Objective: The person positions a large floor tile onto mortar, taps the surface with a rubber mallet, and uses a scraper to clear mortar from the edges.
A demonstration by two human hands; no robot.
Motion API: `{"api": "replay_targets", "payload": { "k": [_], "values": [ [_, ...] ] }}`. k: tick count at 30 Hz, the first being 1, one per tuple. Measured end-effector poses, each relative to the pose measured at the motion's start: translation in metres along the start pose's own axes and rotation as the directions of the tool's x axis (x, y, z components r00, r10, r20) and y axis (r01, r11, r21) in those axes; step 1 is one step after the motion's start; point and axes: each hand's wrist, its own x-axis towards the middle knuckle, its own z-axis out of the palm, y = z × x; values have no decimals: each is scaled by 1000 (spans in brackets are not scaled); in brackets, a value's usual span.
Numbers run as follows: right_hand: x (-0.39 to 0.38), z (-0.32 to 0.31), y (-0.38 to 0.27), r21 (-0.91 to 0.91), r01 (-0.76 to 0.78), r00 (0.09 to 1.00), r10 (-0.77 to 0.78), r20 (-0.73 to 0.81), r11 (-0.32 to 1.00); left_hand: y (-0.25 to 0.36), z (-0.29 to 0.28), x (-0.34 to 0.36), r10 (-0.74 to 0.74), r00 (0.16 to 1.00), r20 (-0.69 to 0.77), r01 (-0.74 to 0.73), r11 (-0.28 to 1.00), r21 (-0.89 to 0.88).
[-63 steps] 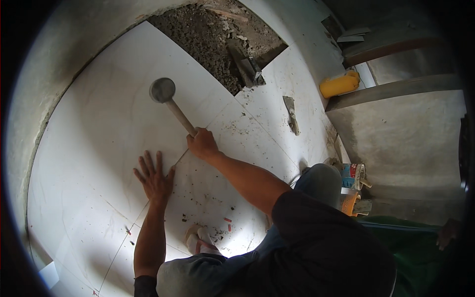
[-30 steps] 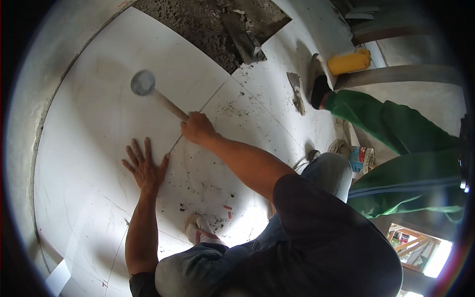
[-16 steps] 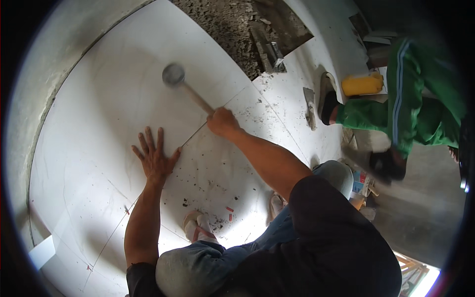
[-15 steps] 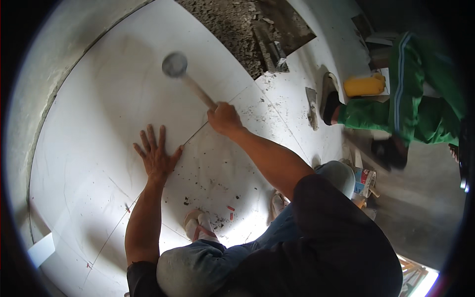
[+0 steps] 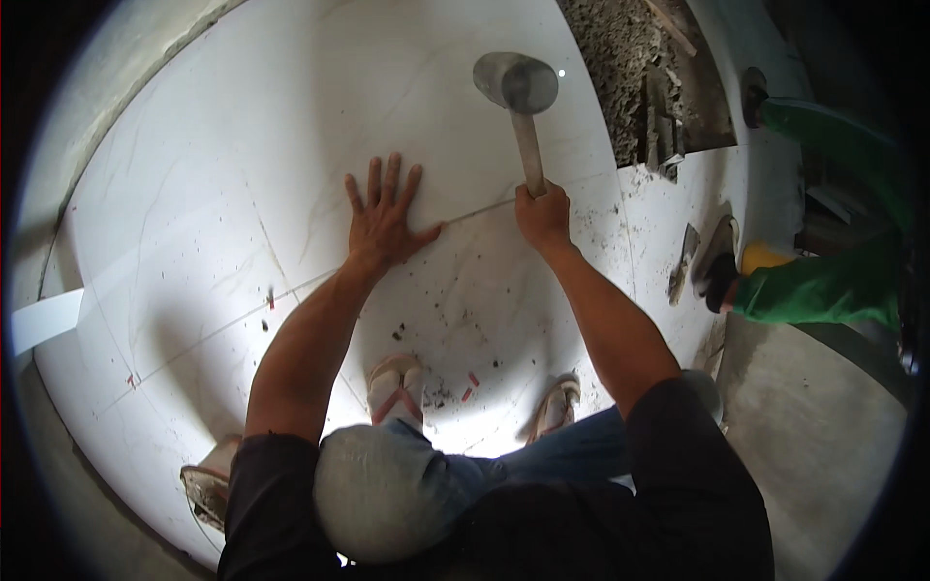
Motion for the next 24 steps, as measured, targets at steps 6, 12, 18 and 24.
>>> {"api": "replay_targets", "payload": {
  "k": [6, 12, 18, 24],
  "values": [
    [6, 14, -4, 35, 121, 992, -119, -40, 992, -11, 0, 3, -10, 999, -34, 10, 1000, -19],
    [-3, 21, 2, -9, 143, 987, -143, -70, 990, -10, -1, -9, 35, 999, -22, -36, 997, -70],
    [-3, 13, -27, -41, 7, 999, -5, 42, 999, -13, 5, -5, 59, 997, -39, -63, 994, -92],
    [-1, 14, -30, -75, 15, 997, -9, 80, 997, -11, 3, -4, 46, 995, -83, -59, 985, -159]
  ]
}}
